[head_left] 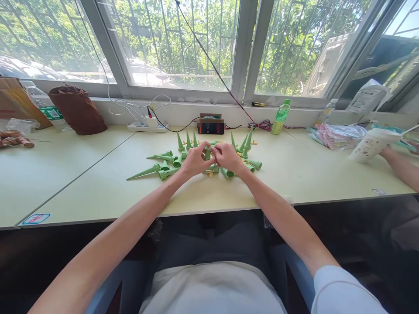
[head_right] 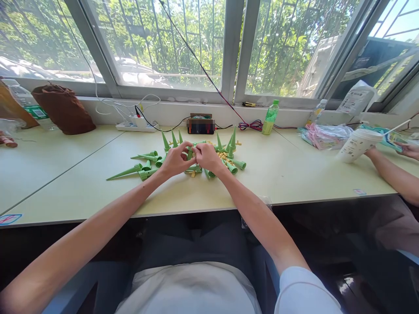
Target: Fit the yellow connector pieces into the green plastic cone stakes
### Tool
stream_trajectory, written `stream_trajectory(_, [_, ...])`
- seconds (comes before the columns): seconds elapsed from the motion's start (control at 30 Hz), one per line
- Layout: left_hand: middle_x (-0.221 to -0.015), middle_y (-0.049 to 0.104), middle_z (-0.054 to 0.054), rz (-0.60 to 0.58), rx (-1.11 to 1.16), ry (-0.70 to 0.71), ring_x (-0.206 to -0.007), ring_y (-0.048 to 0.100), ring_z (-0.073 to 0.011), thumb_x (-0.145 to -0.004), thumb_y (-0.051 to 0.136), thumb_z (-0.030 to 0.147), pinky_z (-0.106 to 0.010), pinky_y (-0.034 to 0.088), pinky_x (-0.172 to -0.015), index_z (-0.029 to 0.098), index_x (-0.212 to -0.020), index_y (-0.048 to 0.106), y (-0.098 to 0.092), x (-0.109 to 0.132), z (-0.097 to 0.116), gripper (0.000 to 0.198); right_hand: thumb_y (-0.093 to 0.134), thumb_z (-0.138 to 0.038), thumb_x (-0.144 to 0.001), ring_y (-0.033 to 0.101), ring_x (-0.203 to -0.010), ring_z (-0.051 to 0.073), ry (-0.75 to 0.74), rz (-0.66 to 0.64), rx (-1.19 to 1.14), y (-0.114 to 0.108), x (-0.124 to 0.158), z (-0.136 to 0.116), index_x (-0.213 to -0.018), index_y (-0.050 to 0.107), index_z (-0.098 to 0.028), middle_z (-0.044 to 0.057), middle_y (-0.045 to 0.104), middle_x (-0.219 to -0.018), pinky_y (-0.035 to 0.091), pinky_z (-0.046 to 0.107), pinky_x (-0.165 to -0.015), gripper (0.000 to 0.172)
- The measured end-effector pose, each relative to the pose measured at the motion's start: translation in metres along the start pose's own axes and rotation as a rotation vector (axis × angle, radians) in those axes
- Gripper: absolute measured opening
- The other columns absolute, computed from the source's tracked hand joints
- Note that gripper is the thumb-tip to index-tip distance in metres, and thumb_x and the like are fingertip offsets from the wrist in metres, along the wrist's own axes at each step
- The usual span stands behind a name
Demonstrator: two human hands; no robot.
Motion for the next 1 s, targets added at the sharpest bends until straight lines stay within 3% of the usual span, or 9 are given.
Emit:
stream_trajectory(0.7, [-0.062,0.051,0.007,0.051,0.059,0.062,-0.042,0.039,-0.0055,-0.077,0.064,0.036,-0.02,0.033,-0.049,0.023,-0.103,0.051,-0.003,0.001,0.003,0.032,0.052,-0.042,-0.093,0.054,-0.039,0.013,0.16,-0.048,-0.381,0.003,-0.002,0.009,-0.069,0.05,-0.02,-0.002,0.057,-0.048,0.039,0.022,-0.039,0.033])
stream_trajectory(1.0, [-0.062,0.053,0.006,0.058,0.065,0.041,-0.044,0.041,-0.0063,-0.077,0.064,0.036,-0.02,0.034,-0.049,0.022,-0.102,0.052,-0.002,0.001,0.003,0.031,0.054,-0.047,-0.092,0.055,-0.04,0.013,0.17,-0.063,-0.394,0.003,-0.002,0.008,-0.072,0.053,-0.019,-0.001,0.059,-0.05,0.043,0.023,-0.041,0.034])
Point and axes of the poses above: each hand's wrist, its own x-axis away from the middle knuckle, its own y-axis out of the palm, z = x × y, the point moved 4 cm from there along -x, towards the middle knuckle
